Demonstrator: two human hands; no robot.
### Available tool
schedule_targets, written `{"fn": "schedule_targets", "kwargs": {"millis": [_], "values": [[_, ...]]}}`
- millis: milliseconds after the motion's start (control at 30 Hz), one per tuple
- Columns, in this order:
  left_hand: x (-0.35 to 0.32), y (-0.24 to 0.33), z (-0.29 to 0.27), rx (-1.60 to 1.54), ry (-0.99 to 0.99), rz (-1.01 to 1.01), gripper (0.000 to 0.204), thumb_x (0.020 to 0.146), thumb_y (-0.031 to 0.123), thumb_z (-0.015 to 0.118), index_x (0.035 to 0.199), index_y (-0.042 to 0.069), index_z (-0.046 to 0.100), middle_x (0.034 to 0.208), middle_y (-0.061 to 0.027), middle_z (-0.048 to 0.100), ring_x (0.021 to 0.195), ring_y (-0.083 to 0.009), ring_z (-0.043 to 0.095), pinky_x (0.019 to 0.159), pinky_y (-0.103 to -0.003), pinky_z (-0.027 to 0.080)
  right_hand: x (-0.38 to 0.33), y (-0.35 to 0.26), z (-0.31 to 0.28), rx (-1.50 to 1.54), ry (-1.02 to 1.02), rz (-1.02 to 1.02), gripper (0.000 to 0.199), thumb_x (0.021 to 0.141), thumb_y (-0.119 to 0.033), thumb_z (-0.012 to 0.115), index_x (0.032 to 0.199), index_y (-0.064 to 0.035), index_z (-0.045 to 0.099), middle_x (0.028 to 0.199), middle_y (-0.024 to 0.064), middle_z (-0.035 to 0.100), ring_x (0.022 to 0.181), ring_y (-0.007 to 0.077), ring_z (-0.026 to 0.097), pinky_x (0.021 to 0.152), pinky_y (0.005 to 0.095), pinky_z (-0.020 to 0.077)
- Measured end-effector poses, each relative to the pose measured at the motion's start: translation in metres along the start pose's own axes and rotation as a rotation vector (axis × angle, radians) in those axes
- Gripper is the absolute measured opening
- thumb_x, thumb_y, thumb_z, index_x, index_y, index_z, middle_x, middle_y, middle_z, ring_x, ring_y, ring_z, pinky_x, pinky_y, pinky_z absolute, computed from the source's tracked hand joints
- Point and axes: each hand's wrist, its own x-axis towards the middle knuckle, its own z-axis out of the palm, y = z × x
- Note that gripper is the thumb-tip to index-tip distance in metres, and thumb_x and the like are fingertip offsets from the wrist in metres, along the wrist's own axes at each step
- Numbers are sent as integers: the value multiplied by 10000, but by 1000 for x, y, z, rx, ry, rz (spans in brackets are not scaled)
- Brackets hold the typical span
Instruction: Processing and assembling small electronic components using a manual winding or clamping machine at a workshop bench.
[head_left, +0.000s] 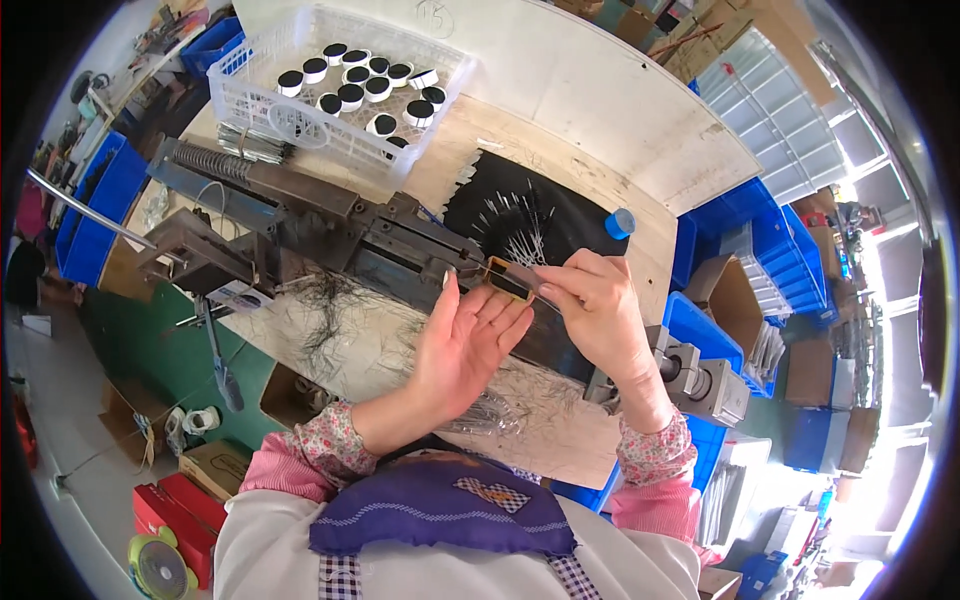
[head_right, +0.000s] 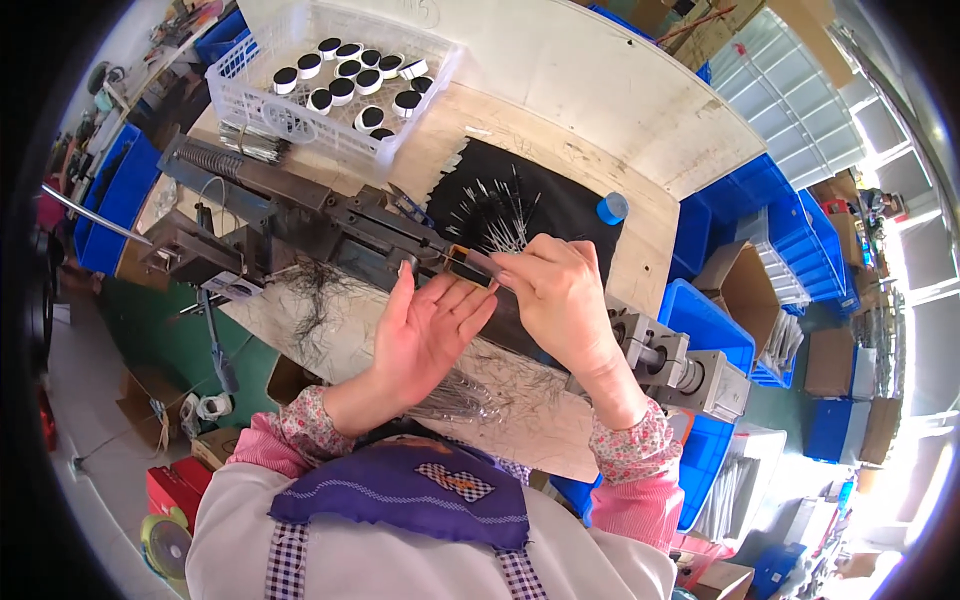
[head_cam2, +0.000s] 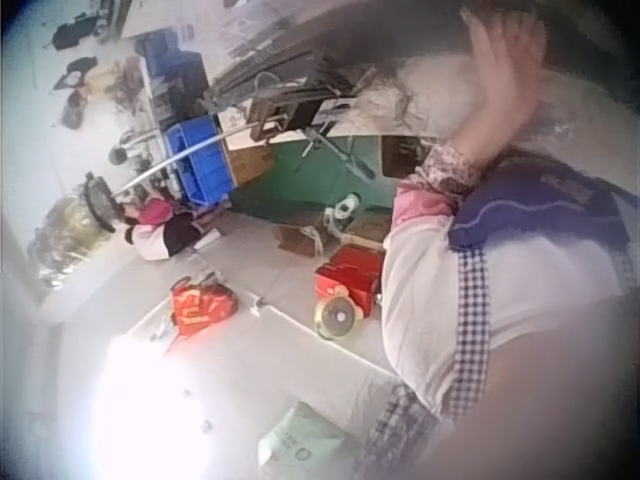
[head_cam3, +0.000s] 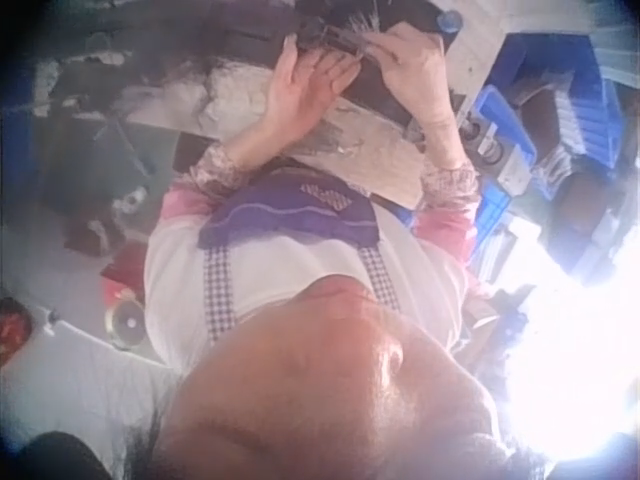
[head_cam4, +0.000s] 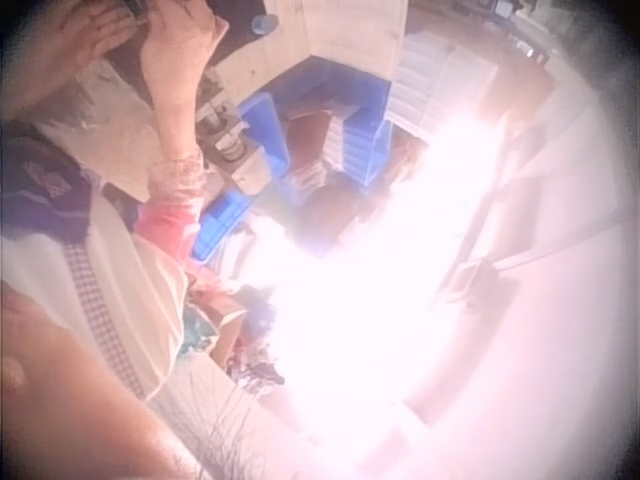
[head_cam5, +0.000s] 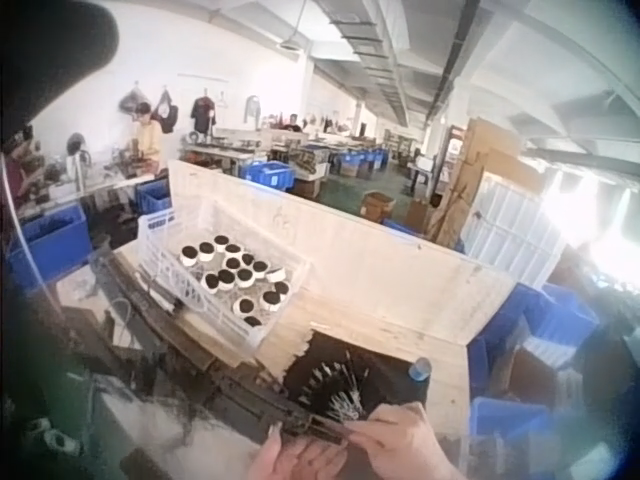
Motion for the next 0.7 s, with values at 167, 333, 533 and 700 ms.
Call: {"fn": "schedule_targets", "kwargs": {"millis": [167, 333, 533, 700], "values": [[1, 1, 0, 55, -31, 28, 710, 983, 568, 282, 1312, -50, 395, 1360, -162, 457, 1338, -260, 375, 1152, -396, 240, 9, -2, 10, -9, 30, -72, 121, 763, -70, 683, 875, -102, 717, 729, 32, 581, 706, 216, 571, 739, 343, 385], [2, 7, 1, 102, -22, -11, 718, 984, 570, 263, 1310, -54, 406, 1370, -164, 451, 1340, -263, 371, 1151, -388, 226, 5, 0, -5, -78, 3, -128, 144, 749, -77, 706, 892, -84, 718, 726, 27, 580, 700, 198, 562, 741, 325, 374], [6, 9, -5, 58, -84, -45, 667, 990, 558, 285, 1317, -1, 444, 1350, -102, 485, 1303, -223, 400, 1132, -355, 239, 1, 0, -5, -136, 37, -149, 136, 750, -73, 699, 882, -98, 715, 716, 25, 548, 685, 203, 546, 756, 335, 361], [4, 7, -4, 44, -98, -39, 660, 989, 555, 296, 1294, -8, 457, 1323, -99, 500, 1289, -227, 417, 1130, -355, 251, 0, -1, -4, -136, 40, -183, 138, 741, -69, 691, 875, -93, 712, 714, 29, 537, 700, 200, 551, 770, 336, 359]]}}
